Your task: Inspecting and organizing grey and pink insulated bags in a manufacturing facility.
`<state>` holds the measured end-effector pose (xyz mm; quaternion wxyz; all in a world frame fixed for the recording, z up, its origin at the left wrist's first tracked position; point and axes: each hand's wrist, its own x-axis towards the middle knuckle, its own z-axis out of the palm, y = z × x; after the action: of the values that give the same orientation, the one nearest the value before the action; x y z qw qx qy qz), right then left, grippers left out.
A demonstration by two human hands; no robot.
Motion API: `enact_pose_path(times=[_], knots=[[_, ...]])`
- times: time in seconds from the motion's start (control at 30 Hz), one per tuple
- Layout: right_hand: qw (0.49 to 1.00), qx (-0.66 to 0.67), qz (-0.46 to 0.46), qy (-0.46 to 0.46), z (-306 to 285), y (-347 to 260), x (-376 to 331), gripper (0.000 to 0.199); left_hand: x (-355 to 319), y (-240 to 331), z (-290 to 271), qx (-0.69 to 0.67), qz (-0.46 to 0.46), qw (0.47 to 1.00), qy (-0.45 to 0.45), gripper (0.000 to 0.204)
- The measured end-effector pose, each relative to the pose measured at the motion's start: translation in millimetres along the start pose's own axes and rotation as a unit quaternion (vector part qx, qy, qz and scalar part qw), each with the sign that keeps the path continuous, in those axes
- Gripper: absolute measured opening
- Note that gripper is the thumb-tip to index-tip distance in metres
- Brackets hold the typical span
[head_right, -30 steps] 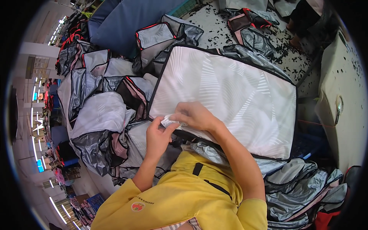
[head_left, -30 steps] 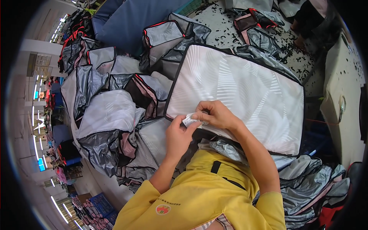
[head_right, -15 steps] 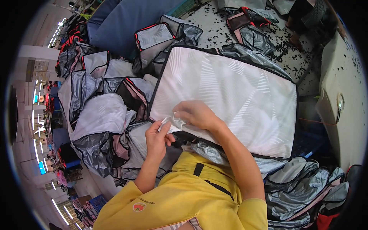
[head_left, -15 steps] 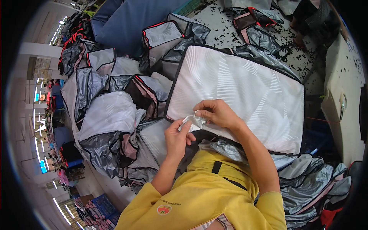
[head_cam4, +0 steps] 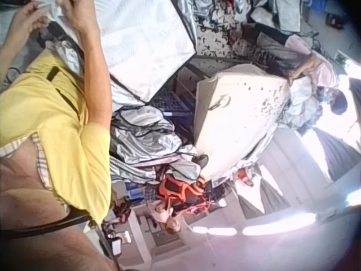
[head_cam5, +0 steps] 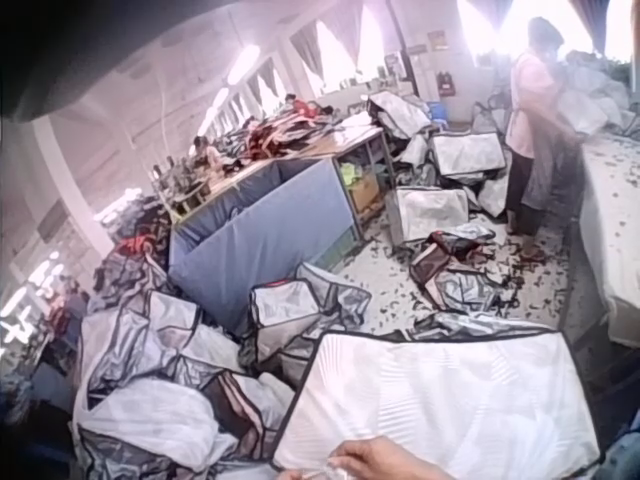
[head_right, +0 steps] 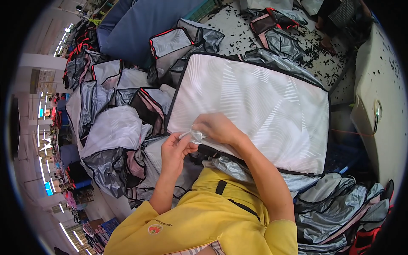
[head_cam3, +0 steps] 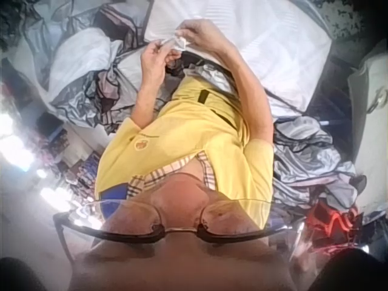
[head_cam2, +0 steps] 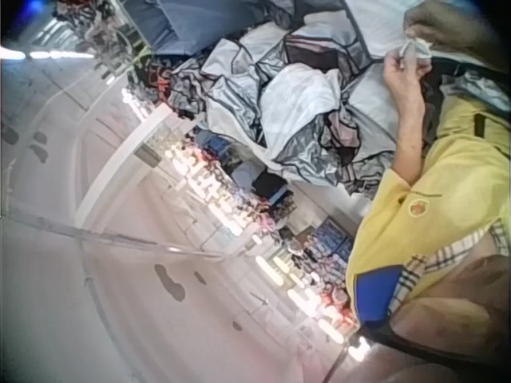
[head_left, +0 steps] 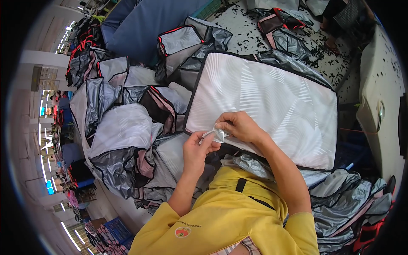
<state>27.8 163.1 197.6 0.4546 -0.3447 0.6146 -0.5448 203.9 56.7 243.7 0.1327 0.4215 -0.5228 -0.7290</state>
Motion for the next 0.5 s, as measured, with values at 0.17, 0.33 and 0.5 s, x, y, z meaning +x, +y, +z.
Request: enact_pose_path(times=[0.17,0.33,0.5], knots=[[1.000,-0.025,-0.014,0.012,0.1,2.5,0.6,0.027,2.8,2.3,-1.2,0.017,-0.006,1.000,0.007,0.021],[0.998,-0.039,-0.049,0.033,0.4,5.1,1.3,0.027,1.5,-4.6,2.8,0.021,0.016,0.999,0.031,0.020],[0.996,-0.058,-0.052,0.043,1.3,5.7,2.1,0.028,2.4,-9.4,3.4,0.057,0.054,0.997,0.022,0.021]])
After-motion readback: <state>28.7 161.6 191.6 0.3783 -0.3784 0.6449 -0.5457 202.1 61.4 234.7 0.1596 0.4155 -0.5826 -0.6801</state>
